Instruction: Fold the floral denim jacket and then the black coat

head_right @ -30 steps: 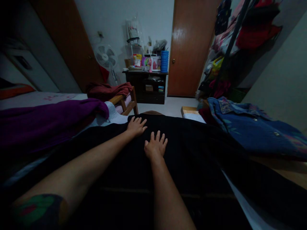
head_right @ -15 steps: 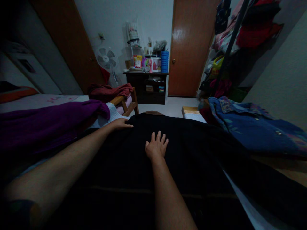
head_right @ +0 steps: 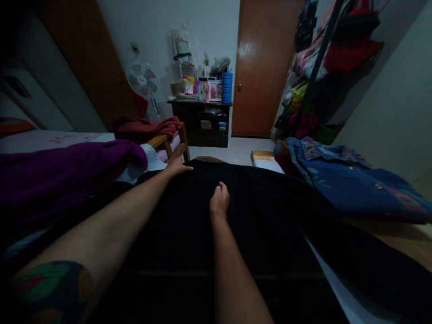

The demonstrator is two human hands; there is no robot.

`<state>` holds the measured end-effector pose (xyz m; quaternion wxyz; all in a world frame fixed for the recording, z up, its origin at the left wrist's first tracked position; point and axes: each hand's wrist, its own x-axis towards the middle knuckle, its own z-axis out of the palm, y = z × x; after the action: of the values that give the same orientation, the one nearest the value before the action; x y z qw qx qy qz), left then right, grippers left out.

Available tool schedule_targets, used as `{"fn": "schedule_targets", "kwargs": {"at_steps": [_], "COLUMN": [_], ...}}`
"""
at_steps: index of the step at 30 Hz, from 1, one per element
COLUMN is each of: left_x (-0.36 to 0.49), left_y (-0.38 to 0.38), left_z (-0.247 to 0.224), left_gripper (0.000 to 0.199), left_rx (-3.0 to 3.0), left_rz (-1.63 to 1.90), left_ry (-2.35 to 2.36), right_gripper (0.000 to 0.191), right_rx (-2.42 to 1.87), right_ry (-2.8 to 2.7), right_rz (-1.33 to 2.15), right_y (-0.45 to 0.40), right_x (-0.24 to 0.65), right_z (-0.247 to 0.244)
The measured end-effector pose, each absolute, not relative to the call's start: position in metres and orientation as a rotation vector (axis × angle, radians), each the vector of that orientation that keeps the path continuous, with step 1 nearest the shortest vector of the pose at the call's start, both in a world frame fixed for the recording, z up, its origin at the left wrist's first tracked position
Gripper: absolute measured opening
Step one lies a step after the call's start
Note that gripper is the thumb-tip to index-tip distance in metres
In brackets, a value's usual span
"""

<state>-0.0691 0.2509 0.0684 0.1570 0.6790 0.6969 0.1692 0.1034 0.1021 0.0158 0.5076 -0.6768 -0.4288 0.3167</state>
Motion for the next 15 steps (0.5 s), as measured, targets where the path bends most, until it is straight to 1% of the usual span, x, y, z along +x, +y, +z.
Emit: {"fn": "schedule_targets", "kwargs": {"at_steps": [3, 5, 7, 9, 12, 15], "left_x": [-0.062, -0.052, -0.041, -0.029, -0.013, -0.003], "left_y": [0.237, 0.218, 0.19, 0.157, 0.113, 0.087], "left_z": [0.085, 0.094, 0.098, 0.095, 0.082, 0.068], "left_gripper": [0.041, 0.037, 0.051, 0.062, 0.063, 0.055], "left_rx": [1.857, 1.927, 2.138, 2.428, 2.637, 2.715], "left_rz": [0.427, 0.437, 0.433, 0.35, 0.11, 0.099], "left_ry": [1.899, 1.766, 1.529, 1.371, 1.496, 1.537], "right_gripper": [0.054, 0.06, 0.064, 0.061, 0.06, 0.07], "right_rx": [-1.516, -1.492, -1.506, -1.504, -1.548, -1.69], "right_ry": [-0.811, -0.805, -0.873, -0.909, -0.908, -1.082], "right_rz": [0.936, 0.972, 0.974, 0.953, 0.788, 0.457], "right_y": [0.107, 0.107, 0.106, 0.104, 0.102, 0.1], "right_x": [0.106, 0.109, 0.113, 0.118, 0.126, 0.129], "right_z": [0.013, 0.013, 0.015, 0.019, 0.025, 0.027]}}
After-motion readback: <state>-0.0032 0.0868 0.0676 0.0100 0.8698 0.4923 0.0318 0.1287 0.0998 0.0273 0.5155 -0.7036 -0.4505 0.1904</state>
